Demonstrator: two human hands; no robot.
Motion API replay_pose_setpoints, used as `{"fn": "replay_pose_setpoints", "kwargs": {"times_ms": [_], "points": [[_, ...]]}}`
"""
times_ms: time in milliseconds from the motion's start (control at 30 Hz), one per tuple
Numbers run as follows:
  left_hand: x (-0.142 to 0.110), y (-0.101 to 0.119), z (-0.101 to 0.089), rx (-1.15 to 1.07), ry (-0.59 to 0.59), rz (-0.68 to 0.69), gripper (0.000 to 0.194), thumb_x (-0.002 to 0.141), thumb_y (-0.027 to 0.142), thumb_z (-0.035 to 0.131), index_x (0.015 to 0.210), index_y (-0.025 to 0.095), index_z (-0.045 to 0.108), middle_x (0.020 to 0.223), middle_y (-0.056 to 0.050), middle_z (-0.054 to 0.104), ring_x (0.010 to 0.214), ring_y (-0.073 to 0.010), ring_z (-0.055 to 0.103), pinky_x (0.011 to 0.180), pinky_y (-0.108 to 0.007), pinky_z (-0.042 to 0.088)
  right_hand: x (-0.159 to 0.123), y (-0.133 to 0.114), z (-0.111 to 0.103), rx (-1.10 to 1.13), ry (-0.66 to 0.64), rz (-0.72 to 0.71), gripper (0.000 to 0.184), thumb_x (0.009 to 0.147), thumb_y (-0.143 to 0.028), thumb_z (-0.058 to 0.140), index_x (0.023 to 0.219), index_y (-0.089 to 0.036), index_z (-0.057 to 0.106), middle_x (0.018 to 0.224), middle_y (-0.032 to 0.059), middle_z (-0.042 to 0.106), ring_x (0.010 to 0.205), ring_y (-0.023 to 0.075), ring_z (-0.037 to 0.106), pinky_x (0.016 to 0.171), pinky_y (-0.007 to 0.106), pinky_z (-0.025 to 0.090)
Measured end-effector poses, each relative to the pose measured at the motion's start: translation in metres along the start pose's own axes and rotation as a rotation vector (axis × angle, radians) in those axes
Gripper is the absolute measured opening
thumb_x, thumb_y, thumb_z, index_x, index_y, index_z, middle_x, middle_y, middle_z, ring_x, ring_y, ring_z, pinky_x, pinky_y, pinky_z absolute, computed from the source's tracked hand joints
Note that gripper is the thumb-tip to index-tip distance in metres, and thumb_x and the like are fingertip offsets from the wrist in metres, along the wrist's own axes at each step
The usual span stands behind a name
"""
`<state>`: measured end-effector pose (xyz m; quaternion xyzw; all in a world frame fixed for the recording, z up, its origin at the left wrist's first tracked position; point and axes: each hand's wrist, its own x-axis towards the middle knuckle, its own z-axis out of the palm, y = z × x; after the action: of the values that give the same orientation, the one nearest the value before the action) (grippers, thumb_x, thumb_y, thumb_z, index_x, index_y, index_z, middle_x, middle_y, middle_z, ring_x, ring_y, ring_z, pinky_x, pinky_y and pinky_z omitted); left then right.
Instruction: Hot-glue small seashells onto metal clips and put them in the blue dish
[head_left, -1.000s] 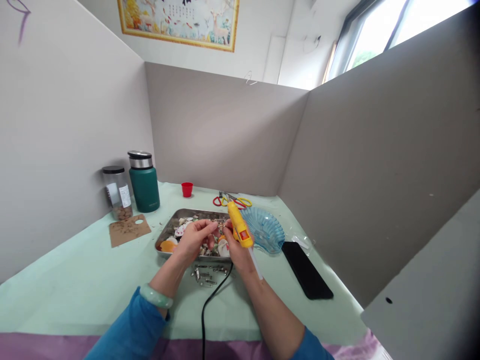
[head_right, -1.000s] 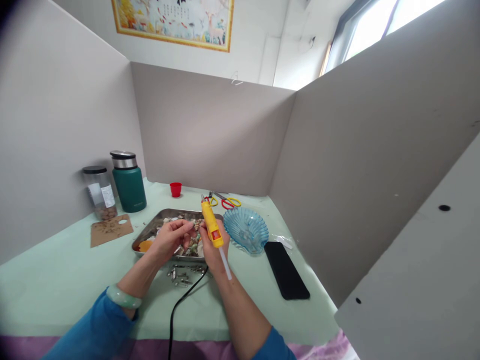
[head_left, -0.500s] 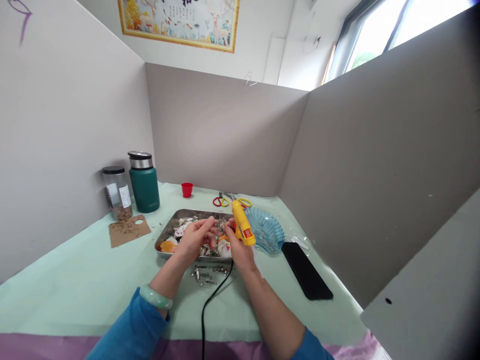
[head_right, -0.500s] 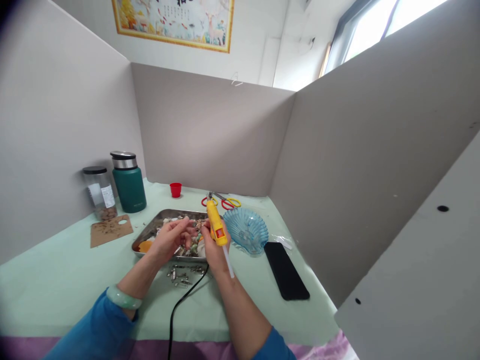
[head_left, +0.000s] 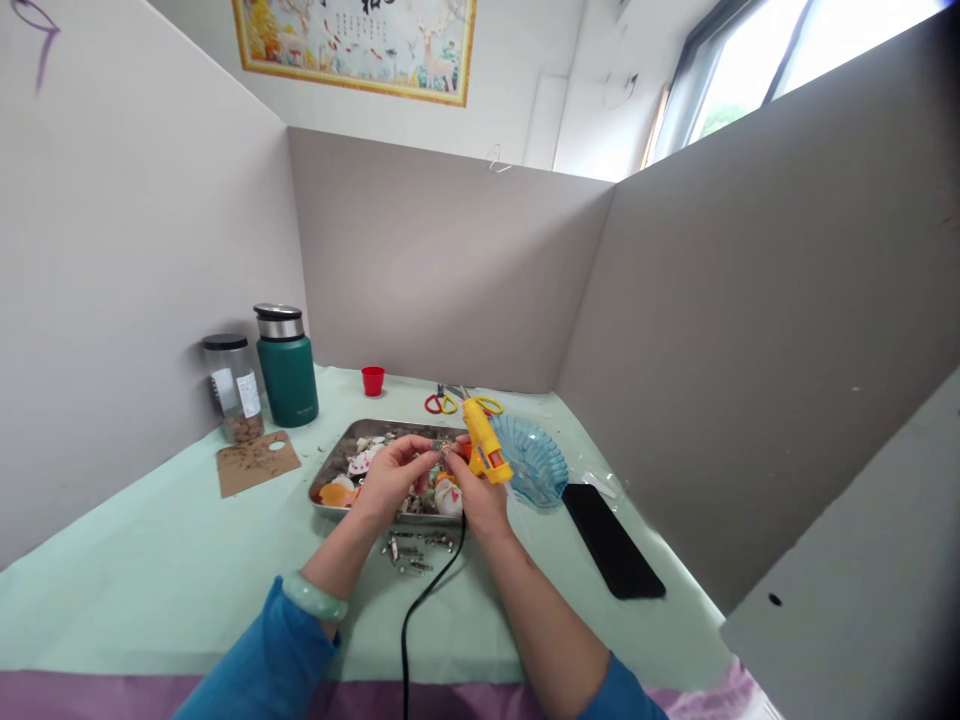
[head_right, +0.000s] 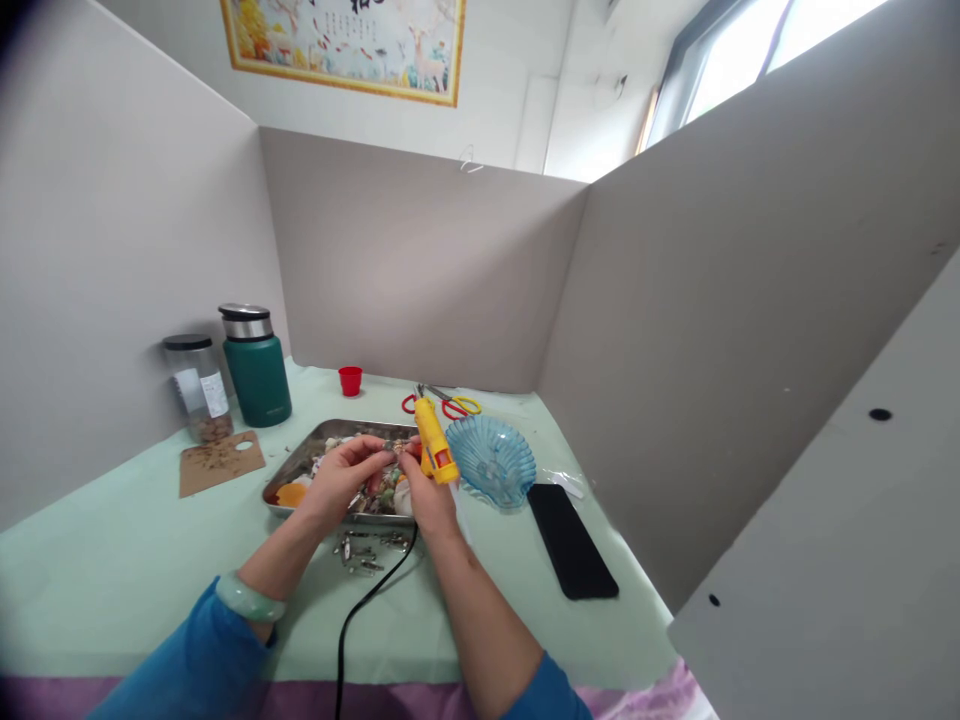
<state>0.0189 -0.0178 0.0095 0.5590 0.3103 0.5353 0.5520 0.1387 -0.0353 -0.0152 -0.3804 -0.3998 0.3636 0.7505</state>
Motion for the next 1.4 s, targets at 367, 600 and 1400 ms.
{"fn": "replay_pose_setpoints", "kwargs": {"times_ms": [367,600,1400], "points": [[0.005,-0.002,-0.008,-0.355,-0.037,-0.136,0.031,0.062,0.028,0.078,0.078,0.015,0.055,0.063,0.002,0.065,0.037,-0.0046,0.046,0.036,-0.017,0.033,-0.003,-0.005,0.004,-0.003,-0.004,-0.034,0.025,0.066,-0.024,0.07,0.088,-0.021,0.061,0.077,-0.0028,0.066,0.073,0.0133,0.063,0.074,0.027,0.052],[0.008,-0.002,-0.014,-0.458,0.007,-0.151,0.032,0.06,0.02,0.079,0.077,0.016,0.053,0.072,-0.003,0.07,0.037,-0.0033,0.045,0.036,-0.016,0.034,-0.003,-0.003,0.004,0.0,0.043,-0.009,0.029,0.064,-0.03,0.074,0.088,-0.019,0.062,0.073,-0.0015,0.065,0.063,0.0133,0.061,0.061,0.025,0.052],[0.004,-0.016,-0.017,0.412,0.083,0.404,0.011,0.077,0.018,0.055,0.087,0.018,0.06,0.051,0.007,0.048,0.043,-0.0086,0.045,0.045,-0.019,0.035,-0.003,0.0,0.001,-0.041,0.029,-0.008,0.034,0.066,-0.034,0.072,0.094,-0.017,0.061,0.082,0.0011,0.066,0.073,0.0156,0.063,0.068,0.026,0.051]]}}
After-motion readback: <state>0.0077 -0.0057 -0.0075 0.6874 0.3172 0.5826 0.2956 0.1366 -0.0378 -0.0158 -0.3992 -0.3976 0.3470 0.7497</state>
